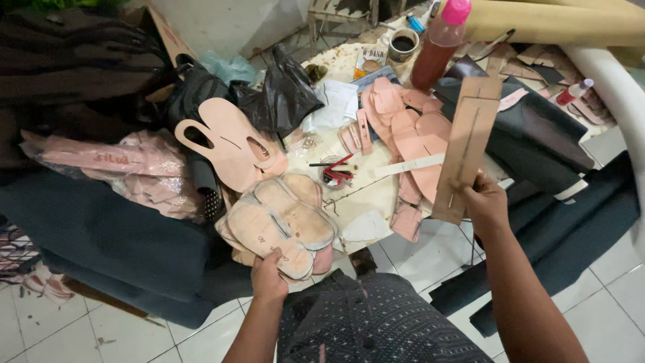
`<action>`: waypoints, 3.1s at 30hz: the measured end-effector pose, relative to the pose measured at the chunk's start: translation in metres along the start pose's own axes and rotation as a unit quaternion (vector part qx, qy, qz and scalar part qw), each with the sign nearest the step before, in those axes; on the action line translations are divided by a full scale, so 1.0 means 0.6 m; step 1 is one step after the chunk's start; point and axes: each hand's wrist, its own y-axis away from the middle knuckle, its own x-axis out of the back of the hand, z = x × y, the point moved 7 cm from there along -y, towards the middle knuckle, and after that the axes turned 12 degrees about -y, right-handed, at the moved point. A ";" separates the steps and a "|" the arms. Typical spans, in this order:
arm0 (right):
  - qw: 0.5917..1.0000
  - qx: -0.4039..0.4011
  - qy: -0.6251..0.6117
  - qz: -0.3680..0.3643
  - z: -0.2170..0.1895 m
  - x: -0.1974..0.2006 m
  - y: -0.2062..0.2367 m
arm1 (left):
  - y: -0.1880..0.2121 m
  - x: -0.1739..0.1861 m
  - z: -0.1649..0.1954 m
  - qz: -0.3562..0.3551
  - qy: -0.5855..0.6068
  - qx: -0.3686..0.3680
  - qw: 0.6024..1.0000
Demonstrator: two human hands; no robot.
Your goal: The person places pink shoe-shaped templates on a large sheet of light-colored material and traces their outlines with a pencil. They then gather the templates, move to a different area, and use a ruler to mark lines on a roll of light blue material.
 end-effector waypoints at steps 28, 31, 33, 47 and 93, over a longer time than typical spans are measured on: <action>0.991 0.049 0.029 0.119 -0.178 -0.093 0.375 | 0.421 -0.433 0.047 -0.644 -0.140 0.025 0.752; 0.983 0.039 0.032 0.176 -0.192 -0.057 0.413 | 0.448 -0.436 0.030 -0.635 -0.136 0.032 0.760; 0.978 0.020 0.027 0.207 -0.192 -0.027 0.432 | 0.462 -0.451 0.020 -0.627 -0.129 0.014 0.768; 0.972 -0.071 0.087 0.208 -0.210 0.290 0.505 | 0.648 -0.569 -0.216 -0.596 -0.142 0.099 0.784; 0.981 -0.115 -0.098 0.120 -0.482 1.445 0.072 | 1.102 -1.553 -0.826 -0.592 -0.292 -0.064 0.749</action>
